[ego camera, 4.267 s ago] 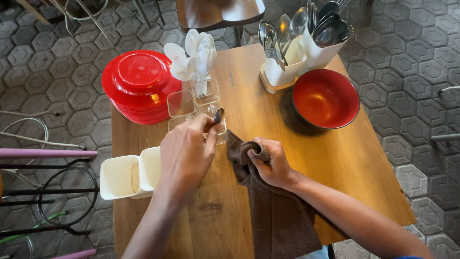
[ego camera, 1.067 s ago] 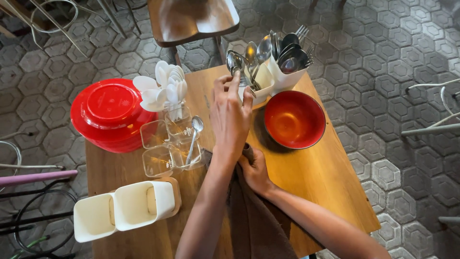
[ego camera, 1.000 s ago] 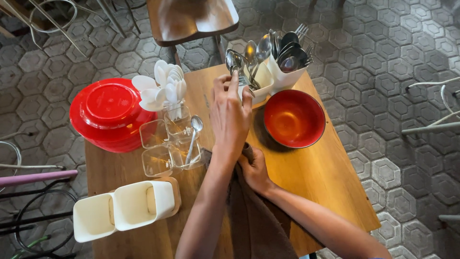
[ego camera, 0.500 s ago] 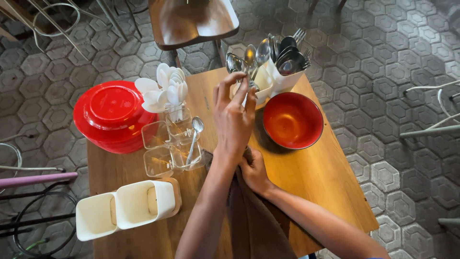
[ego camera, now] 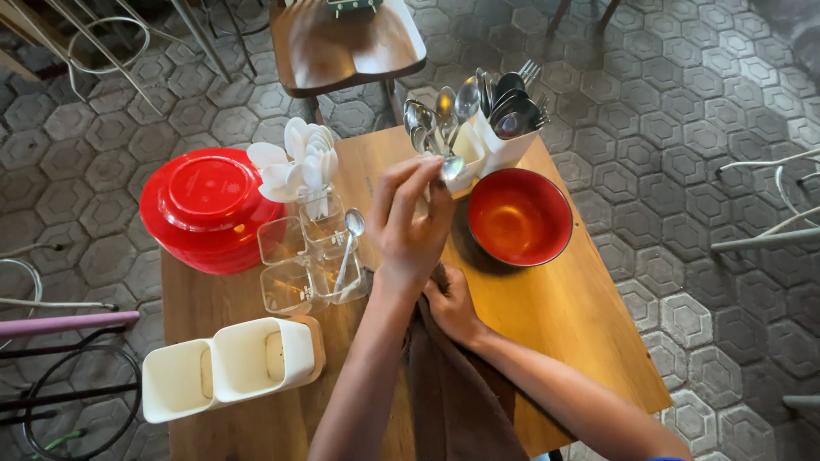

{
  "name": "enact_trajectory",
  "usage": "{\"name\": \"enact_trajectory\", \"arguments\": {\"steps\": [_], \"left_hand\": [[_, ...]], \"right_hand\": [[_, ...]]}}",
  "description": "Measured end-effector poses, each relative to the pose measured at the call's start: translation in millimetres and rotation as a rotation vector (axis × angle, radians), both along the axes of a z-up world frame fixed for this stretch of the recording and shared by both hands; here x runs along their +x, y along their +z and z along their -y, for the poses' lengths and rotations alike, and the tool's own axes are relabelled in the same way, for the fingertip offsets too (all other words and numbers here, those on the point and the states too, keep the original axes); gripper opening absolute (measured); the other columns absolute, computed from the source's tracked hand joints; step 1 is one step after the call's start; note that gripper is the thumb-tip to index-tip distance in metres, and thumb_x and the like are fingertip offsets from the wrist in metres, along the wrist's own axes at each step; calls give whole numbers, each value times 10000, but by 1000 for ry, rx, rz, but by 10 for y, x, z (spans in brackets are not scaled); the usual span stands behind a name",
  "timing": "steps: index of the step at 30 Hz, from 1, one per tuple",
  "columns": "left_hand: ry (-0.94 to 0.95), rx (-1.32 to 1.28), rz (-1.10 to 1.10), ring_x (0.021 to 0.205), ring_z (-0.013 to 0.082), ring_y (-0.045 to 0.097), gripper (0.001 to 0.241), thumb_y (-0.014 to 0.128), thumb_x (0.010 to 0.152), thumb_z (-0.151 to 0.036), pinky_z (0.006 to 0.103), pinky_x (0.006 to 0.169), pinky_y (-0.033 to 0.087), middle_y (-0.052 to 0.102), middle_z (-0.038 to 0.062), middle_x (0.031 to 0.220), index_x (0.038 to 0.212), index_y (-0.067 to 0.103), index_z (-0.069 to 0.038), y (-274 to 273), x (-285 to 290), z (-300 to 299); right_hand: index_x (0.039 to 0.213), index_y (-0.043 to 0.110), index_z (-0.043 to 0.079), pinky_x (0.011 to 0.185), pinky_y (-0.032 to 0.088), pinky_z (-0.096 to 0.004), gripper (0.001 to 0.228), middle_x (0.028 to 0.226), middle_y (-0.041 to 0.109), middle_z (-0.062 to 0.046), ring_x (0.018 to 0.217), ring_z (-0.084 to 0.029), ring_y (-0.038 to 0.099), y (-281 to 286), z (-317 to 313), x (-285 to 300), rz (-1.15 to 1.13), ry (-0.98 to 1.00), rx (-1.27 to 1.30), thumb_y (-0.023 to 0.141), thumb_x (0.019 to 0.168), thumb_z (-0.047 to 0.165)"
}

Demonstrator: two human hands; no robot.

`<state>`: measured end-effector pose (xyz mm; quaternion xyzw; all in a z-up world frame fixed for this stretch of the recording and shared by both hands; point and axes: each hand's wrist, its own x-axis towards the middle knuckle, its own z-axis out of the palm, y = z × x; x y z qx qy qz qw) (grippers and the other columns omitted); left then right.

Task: The person is wiping plastic spoons with a brown cloth to clean them, working at a steady pace on a wooden table.

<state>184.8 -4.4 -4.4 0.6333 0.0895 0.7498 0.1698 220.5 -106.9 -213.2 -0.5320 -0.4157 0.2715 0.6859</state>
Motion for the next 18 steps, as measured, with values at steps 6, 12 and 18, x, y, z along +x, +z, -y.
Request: {"name": "enact_trajectory", "arguments": {"steps": [6,12,18], "left_hand": [[-76,-16,58,666,205,664,248,772,767,155,320,651,673,679,127,835,972,797,16,403,-424,190],[-320,-299,-156,723,208,687,285,758,857,157,305,624,641,698,161,897,1106,762,16,539,-821,469],[-430,-512,-491,710,347,705,316,698,827,80,417,514,556,707,256,888,1128,758,4,-366,-847,482]], "right_hand": [[767,644,-4,582,441,-303,237,730,515,-26,714,-163,496,274,21,-51,-57,-7,13,471,917,-63],[710,586,140,624,380,-247,312,683,531,18,672,-115,494,616,3,60,-206,-103,-217,661,999,232],[750,660,109,652,431,-269,244,691,517,38,665,-120,503,385,-43,205,-145,-146,-281,591,980,156]]}}
